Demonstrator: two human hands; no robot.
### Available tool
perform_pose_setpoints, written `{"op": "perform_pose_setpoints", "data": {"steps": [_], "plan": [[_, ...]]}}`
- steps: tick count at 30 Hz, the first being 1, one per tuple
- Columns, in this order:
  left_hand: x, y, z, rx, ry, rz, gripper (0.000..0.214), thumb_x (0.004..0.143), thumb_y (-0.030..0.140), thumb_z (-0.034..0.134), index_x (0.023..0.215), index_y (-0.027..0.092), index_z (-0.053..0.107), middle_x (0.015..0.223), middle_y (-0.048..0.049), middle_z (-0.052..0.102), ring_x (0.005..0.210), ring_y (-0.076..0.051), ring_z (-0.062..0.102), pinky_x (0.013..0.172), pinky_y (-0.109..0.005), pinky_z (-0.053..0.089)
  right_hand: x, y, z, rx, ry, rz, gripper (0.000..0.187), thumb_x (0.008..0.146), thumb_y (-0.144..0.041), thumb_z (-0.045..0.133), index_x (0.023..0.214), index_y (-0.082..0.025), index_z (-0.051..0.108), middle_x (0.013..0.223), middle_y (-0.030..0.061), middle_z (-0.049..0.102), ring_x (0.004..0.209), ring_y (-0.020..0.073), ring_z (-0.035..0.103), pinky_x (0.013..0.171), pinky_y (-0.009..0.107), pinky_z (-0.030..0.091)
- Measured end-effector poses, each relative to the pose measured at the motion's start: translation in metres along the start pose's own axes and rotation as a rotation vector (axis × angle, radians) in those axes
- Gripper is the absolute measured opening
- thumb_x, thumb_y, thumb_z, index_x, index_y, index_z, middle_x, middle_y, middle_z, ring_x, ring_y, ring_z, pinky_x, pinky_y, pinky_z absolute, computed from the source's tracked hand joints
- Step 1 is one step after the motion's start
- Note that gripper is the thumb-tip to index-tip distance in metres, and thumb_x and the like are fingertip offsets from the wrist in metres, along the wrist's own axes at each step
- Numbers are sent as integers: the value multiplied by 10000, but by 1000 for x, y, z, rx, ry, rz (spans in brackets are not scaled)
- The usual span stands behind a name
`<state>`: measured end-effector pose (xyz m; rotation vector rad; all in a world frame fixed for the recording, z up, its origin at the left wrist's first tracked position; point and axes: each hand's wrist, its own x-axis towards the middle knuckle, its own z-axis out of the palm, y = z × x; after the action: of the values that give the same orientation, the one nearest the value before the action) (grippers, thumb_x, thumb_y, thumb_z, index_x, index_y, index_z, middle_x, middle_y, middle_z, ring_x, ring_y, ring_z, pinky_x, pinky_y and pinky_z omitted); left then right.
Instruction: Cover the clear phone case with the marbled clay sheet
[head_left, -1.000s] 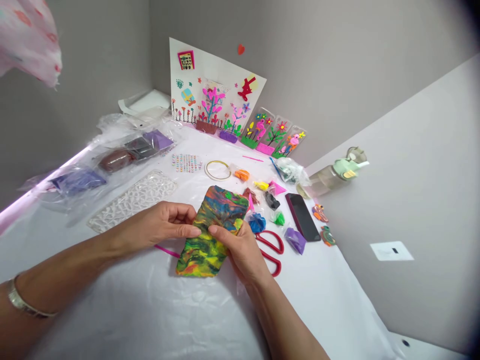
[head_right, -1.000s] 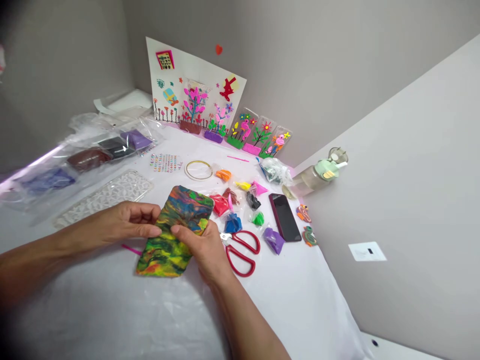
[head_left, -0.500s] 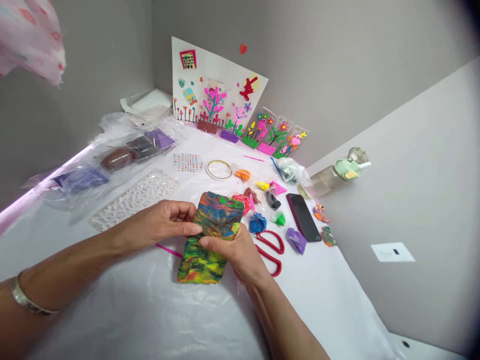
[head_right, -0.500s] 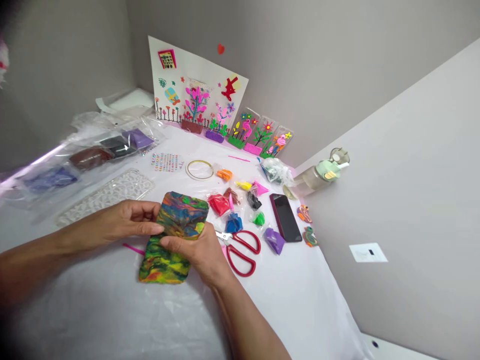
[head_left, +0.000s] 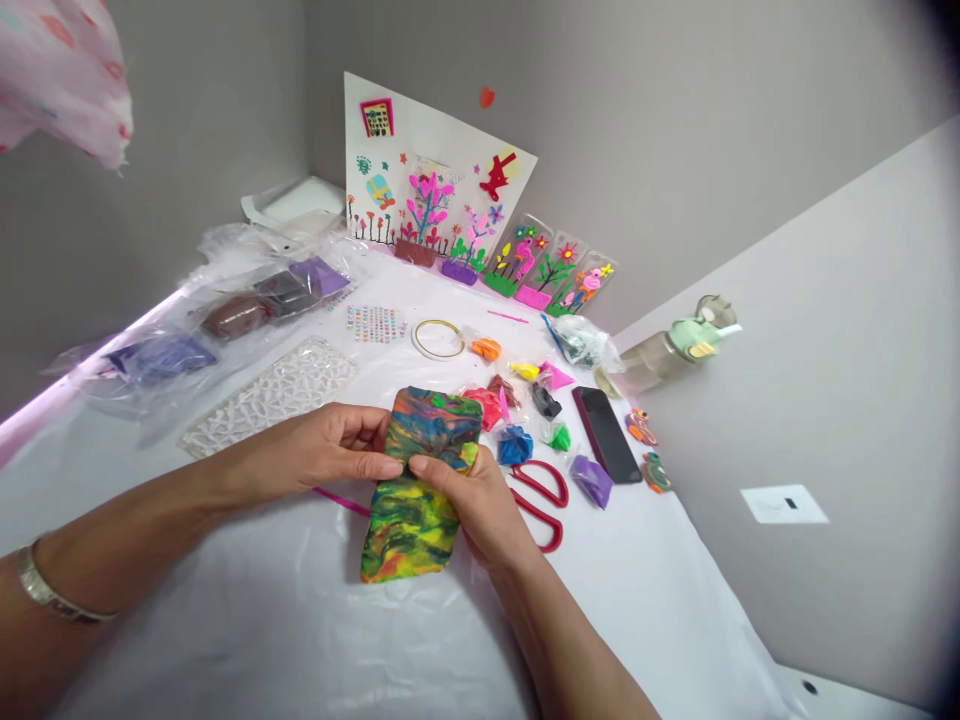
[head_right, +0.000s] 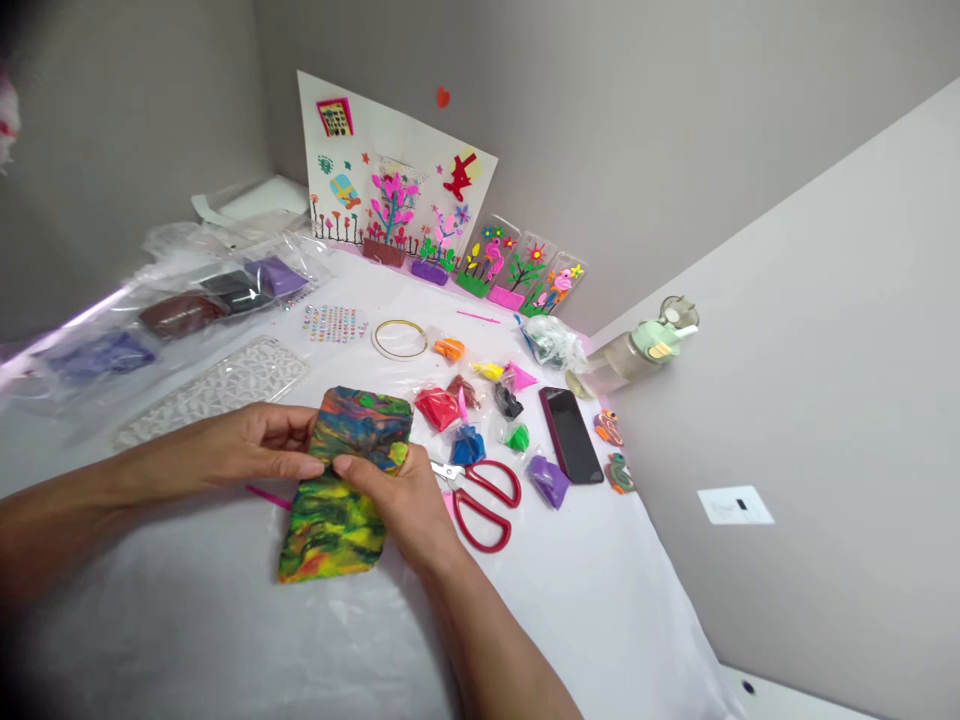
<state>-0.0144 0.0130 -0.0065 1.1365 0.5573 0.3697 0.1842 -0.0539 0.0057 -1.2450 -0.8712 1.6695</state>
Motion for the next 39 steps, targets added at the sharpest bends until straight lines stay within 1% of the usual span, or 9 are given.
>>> {"op": "perform_pose_setpoints", "data": {"steps": [3,8,16,22,26,30,33,37,39], "plan": [[0,0,2,-52,-16,24,276,914,319,744,1183,260,726,1165,-9,780,1098,-217,717,980,-306,535,1,-2,0,44,-7,19,251,760,-401,837,860,-179,777,723,14,753,641,173,692,690,281,562],[1,2,5,-76,-6,12,281,921,294,740,1199,258,734,1162,0,793,1042,-202,741,968,-307,555,1,0,-2,86,94,15,267,805,-424,790,854,-163,763,792,20,742,712,169,668,690,260,528],[1,1,10,-60,115,-14,289,846,380,809,1086,219,791,1016,3,825,983,-212,749,888,-278,570,-2,0,-2,-61,-68,-37,268,930,-438,691,947,-182,770,838,7,741,775,153,659,736,232,512],[1,2,11,-186,99,-48,246,854,408,802,1052,263,804,928,31,829,902,-180,767,817,-242,587,-2,1,-5,-61,-108,-43,291,954,-450,668,1012,-184,771,878,13,758,797,163,686,778,249,528],[1,2,11,-164,109,-33,274,806,381,851,1043,252,804,933,29,829,922,-178,764,827,-230,585,-2,0,-5,-76,-136,-51,293,968,-441,654,1045,-185,774,908,22,767,851,174,704,806,253,536],[2,-1,9,-138,139,3,322,799,357,854,1088,233,788,967,14,827,937,-190,760,823,-240,585,-1,-2,-5,-41,-218,-61,266,910,-372,739,1117,-207,766,925,12,769,842,173,717,816,262,553],[2,-2,5,-102,132,22,363,772,334,872,1108,237,778,995,14,825,951,-191,753,824,-236,583,-1,-3,-5,-34,-258,-39,271,846,-298,804,1102,-217,768,920,-2,767,829,164,712,815,257,557],[0,-2,1,-23,89,-12,301,773,321,860,1053,234,794,965,15,828,918,-190,754,812,-230,583,-1,-4,-7,-73,-315,25,246,843,-290,803,1075,-216,768,907,-11,762,791,147,695,787,245,548],[-2,0,1,7,106,-35,257,783,328,846,1015,228,802,936,14,830,880,-185,754,789,-220,582,-1,-4,-6,-74,-309,26,248,841,-288,805,1075,-220,761,918,-14,762,803,147,694,795,247,546]]}}
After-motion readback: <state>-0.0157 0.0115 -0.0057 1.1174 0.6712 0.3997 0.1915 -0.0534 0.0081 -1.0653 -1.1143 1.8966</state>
